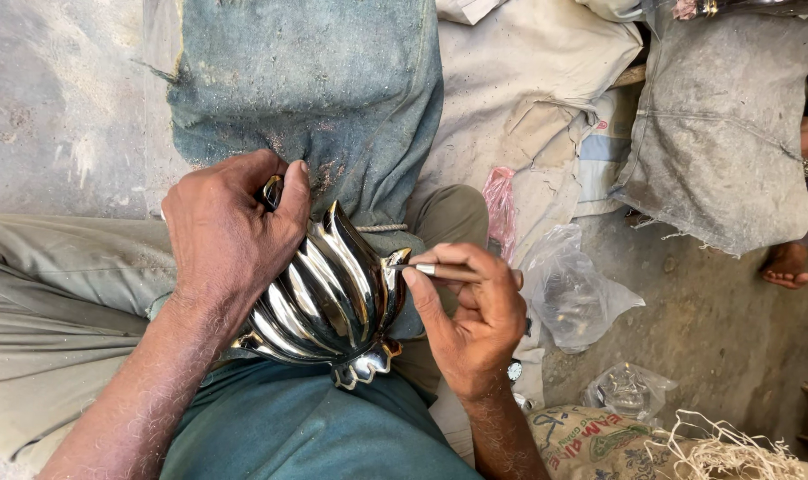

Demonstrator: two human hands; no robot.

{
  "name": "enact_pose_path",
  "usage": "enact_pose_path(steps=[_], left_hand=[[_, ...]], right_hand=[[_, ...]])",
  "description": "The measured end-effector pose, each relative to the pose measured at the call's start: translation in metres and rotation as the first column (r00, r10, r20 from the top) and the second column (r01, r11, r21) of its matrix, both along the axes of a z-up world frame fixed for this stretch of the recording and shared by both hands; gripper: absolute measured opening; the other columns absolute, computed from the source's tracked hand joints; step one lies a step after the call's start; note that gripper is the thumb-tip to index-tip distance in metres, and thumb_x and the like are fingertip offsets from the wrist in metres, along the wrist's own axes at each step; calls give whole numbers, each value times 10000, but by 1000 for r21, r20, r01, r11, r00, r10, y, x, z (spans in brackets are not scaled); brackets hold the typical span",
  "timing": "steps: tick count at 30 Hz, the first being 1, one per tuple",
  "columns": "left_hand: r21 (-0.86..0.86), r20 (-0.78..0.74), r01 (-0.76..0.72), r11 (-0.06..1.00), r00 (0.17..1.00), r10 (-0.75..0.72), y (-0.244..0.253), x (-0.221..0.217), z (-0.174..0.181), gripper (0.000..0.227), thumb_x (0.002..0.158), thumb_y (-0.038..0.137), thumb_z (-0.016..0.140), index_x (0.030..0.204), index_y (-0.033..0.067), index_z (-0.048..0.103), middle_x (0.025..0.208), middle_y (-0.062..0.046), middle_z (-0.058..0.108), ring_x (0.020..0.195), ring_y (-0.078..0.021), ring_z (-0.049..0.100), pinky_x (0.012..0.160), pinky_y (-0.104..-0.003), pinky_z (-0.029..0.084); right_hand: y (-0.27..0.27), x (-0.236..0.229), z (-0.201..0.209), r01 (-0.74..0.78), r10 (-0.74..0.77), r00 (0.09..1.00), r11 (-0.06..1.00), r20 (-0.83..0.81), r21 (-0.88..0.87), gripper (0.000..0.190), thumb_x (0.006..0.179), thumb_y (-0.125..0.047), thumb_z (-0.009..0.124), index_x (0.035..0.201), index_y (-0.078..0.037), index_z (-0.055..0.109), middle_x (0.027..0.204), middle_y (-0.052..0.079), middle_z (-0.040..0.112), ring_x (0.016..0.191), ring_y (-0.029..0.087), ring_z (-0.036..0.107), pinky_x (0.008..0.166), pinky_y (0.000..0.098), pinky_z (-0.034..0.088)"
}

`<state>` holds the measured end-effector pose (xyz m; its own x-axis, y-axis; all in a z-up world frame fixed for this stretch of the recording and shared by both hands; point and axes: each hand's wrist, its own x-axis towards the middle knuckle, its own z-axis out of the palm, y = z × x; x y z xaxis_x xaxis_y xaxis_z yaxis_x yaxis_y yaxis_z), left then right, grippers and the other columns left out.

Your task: The person sits on the floor and uses a small brush to apply gold paint to the ridges of a silver-colored, petal-shaped decorative object. The person rotates the object to access different sections and continues painting the edges.

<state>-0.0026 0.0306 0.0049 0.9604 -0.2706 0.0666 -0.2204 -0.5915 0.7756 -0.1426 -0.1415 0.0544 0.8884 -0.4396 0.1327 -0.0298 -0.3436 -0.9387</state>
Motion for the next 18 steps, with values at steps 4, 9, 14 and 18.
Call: enact_pose_path(steps=[4, 9, 14, 18], left_hand=[[-14, -8, 4, 1000, 1000, -4, 0, 0, -1, 229, 972, 239, 727, 866, 38, 754, 671, -95, 692, 493, -208, 623, 521, -379, 480], [-11, 14, 13, 1000, 1000, -13, 1, -1, -1, 236, 981, 233, 730, 859, 32, 746, 675, -107, 682, 509, -215, 619, 538, -385, 478], [-19, 44, 11, 1000, 999, -10, 1, -2, -1, 228, 978, 227, 737, 866, 28, 744, 684, -112, 680, 527, -226, 623, 548, -388, 477], [-32, 15, 13, 999, 1000, -13, 1, -1, -2, 224, 975, 228, 730, 867, 33, 743, 676, -105, 682, 506, -224, 627, 530, -385, 478]], right_hand=[[-4, -1, 3, -46, 29, 998, 947, -59, -318, 225, 859, 31, 850, 1040, -2, 721, 948, 112, 790, 715, 92, 679, 629, 194, 493], [-3, 2, 5, -112, 119, 993, 948, 6, -297, 213, 914, 40, 815, 1097, -4, 716, 1012, 110, 766, 921, 155, 759, 833, 262, 647], [-3, 7, 10, -107, 106, 994, 932, -22, -347, 213, 885, 35, 832, 1065, -4, 725, 982, 108, 772, 890, 148, 761, 796, 251, 624], [-3, 10, 15, -138, 139, 990, 911, -27, -388, 206, 890, 40, 827, 1064, -9, 727, 983, 105, 773, 917, 160, 764, 820, 259, 612]])
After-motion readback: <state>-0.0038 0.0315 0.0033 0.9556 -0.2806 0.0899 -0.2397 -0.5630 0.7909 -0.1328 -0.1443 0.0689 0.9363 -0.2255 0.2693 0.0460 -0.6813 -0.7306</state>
